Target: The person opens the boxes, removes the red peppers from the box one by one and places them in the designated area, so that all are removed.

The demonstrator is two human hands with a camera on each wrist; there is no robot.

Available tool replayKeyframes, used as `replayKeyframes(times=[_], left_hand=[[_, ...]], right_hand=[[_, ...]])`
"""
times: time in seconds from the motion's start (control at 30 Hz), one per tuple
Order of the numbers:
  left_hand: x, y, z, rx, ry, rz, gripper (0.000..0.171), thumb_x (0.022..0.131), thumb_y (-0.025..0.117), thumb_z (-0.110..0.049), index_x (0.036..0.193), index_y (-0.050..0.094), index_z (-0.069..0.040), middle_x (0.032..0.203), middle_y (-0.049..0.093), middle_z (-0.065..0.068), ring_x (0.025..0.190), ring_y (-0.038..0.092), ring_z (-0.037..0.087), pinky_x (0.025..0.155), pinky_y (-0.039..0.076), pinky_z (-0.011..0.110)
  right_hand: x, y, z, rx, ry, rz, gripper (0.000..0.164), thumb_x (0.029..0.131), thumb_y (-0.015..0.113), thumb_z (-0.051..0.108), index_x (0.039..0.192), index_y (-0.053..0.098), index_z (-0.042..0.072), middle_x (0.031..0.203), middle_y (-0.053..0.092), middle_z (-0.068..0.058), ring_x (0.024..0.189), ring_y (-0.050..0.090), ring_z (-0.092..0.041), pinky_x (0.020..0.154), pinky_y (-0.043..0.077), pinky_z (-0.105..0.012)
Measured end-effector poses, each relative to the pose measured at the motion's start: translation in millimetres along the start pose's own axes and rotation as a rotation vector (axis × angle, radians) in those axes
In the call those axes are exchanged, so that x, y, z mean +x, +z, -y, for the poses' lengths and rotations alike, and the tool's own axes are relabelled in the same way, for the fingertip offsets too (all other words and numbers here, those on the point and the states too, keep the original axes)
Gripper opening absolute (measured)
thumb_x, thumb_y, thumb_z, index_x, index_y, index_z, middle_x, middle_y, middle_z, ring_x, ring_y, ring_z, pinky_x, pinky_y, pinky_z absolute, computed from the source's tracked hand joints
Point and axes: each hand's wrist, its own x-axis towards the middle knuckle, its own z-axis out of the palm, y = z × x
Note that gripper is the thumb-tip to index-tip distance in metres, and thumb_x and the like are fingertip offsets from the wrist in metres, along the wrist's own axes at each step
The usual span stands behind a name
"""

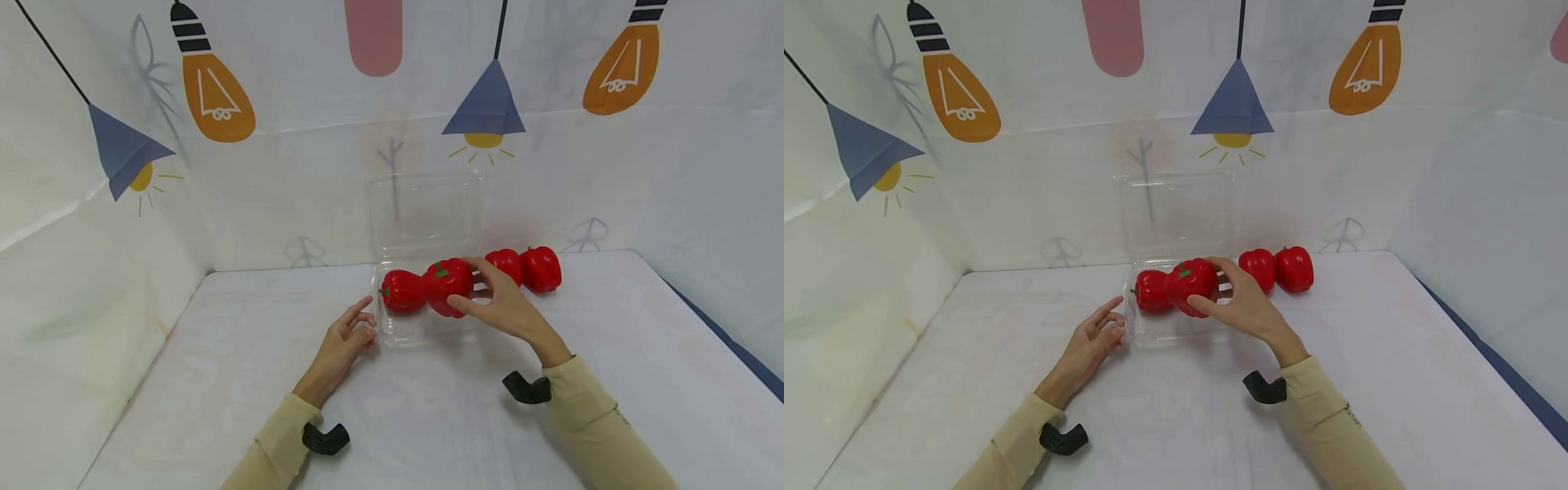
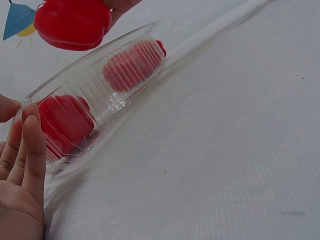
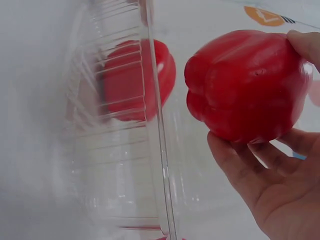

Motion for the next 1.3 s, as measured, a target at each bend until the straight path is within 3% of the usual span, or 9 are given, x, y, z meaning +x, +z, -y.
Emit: replayKeyframes(times=[0.4, 0.97, 1.3], left_hand=[[0.9, -0.1, -0.1, -0.009, -0.004, 0.009, 0.063, 0.09, 0.054, 0.001, 0.147, 0.029, -0.008, 0.101, 0.048, 0.002, 0.076, 0.055, 0.005, 0.069, 0.05, 0.017], [0.7, -0.8, 1.3, -0.008, -0.011, 0.004, 0.062, 0.091, 0.053, 0.002, 0.147, 0.03, -0.008, 0.102, 0.047, 0.003, 0.078, 0.056, 0.005, 0.073, 0.051, 0.017], [0.7, -0.2, -0.3, -0.006, -0.01, 0.008, 0.061, 0.092, 0.053, 0.002, 0.147, 0.029, -0.008, 0.102, 0.047, 0.003, 0.078, 0.055, 0.005, 0.074, 0.051, 0.017]], right_hand=[[-1, -19, -7, -0.086, 0.072, -0.039, 0.064, 0.084, 0.067, 0.037, 0.137, 0.04, 0.013, 0.126, 0.052, -0.011, 0.112, 0.051, -0.031, 0.083, 0.055, -0.043], [-7, -37, -10, -0.043, 0.139, -0.003, 0.068, 0.087, 0.062, 0.042, 0.14, 0.034, 0.01, 0.134, 0.047, -0.016, 0.12, 0.049, -0.041, 0.085, 0.054, -0.049], [-15, -51, -14, -0.032, 0.199, 0.022, 0.071, 0.089, 0.059, 0.045, 0.144, 0.03, 0.01, 0.135, 0.045, -0.015, 0.122, 0.046, -0.039, 0.086, 0.053, -0.048]])
